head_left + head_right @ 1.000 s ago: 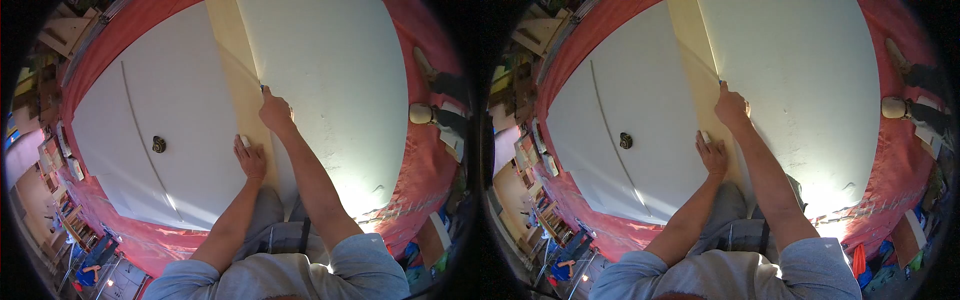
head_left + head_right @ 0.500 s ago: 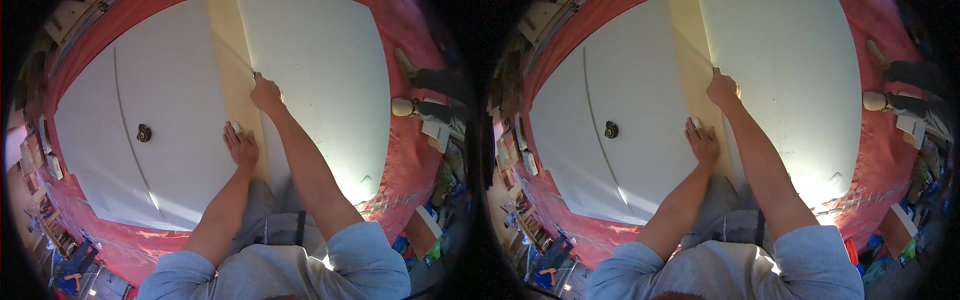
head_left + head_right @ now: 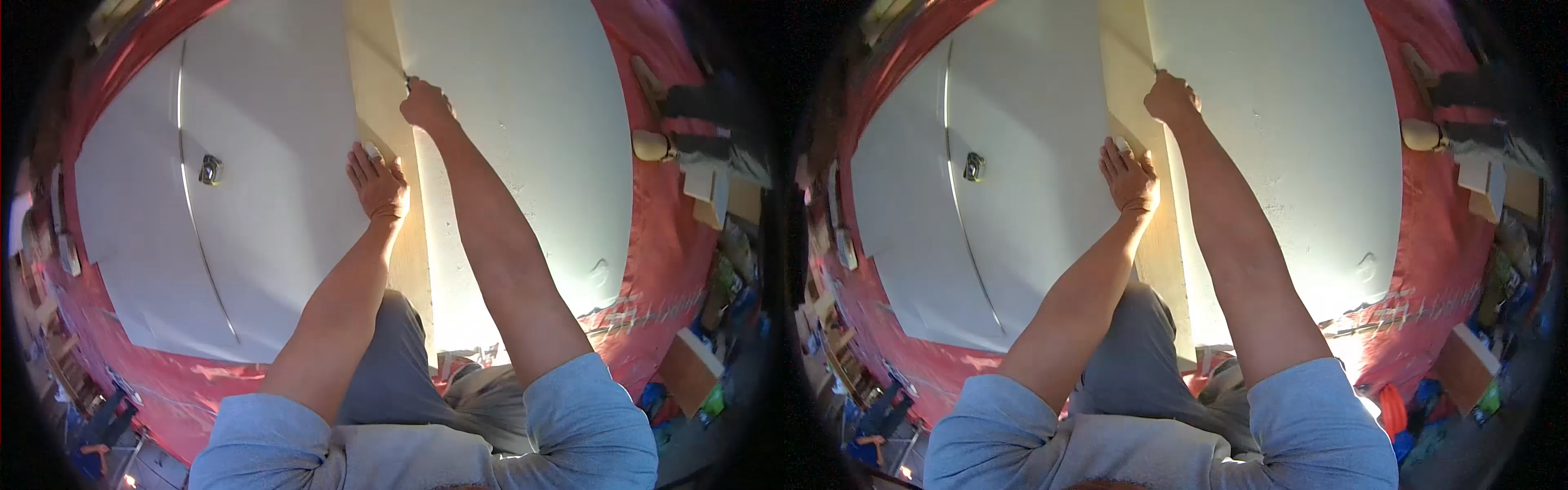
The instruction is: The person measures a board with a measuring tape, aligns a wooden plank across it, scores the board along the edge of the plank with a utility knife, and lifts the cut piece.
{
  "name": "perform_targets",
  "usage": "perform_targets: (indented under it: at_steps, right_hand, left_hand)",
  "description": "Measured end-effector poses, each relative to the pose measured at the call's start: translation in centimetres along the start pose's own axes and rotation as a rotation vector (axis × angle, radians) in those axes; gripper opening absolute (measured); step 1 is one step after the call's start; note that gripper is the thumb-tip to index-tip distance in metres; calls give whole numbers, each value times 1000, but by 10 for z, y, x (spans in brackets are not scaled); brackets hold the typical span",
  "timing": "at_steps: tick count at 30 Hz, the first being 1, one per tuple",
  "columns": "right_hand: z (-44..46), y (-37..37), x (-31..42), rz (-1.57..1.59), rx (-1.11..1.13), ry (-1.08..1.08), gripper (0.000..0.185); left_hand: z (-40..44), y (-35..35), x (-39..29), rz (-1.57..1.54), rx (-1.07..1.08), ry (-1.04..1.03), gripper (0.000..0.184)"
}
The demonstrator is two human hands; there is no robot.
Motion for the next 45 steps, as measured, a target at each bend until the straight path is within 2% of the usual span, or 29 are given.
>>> perform_targets:
  at_steps: [2, 12, 14, 21, 23, 27, 31, 33, 35, 39, 43, 45]
  right_hand:
    - [-5, -3, 4, -17, 120, -45, 50]
    - [-71, -18, -8, 20, 130, -92, 54]
    - [-96, -23, -4, 12, 199, -61, 57]
    - [-137, -36, -8, 74, 176, -112, 61]
    - [-149, -42, -12, 95, 163, -129, 63]
    - [-160, -49, -14, 92, 159, -139, 69]
    - [-164, -46, -11, 102, 169, -126, 69]
    - [-171, -39, -8, 101, 122, -109, 52]
    - [-178, -36, -9, 94, 120, -135, 55]
    - [-193, -7, -9, 178, 62, -249, 63]
    - [-154, 10, -22, 167, -67, -152, 63]
    - [-125, 7, -22, 173, -60, -124, 59]
  left_hand:
    - [3, -2, 3, 3, -6, 22, 63]
    - [0, -6, -1, 44, -64, -28, 64]
    - [0, -9, 3, 65, -94, -21, 64]
    - [-2, -8, 2, 65, -38, -44, 63]
    - [-2, -17, 5, 104, -25, -53, 72]
    - [1, -13, 3, 105, 23, -16, 73]
    - [0, -9, 0, 129, -28, -33, 68]
    - [1, -8, 1, 130, -54, -36, 65]
    - [2, -11, 3, 22, -28, -22, 61]
    - [-1, 0, 1, 16, -32, -23, 59]
    - [1, -2, -2, 34, -40, -19, 61]
    - [1, -2, 1, 31, -51, 3, 62]
Point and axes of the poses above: each hand's wrist, its own z-axis towards the middle knuckle, its own y-axis out of the back of the hand, x = y × z, the point moved 10 cm from there along z, towards the middle knuckle, and after that the axes turned 13 degrees about y, right-handed, at the moved point
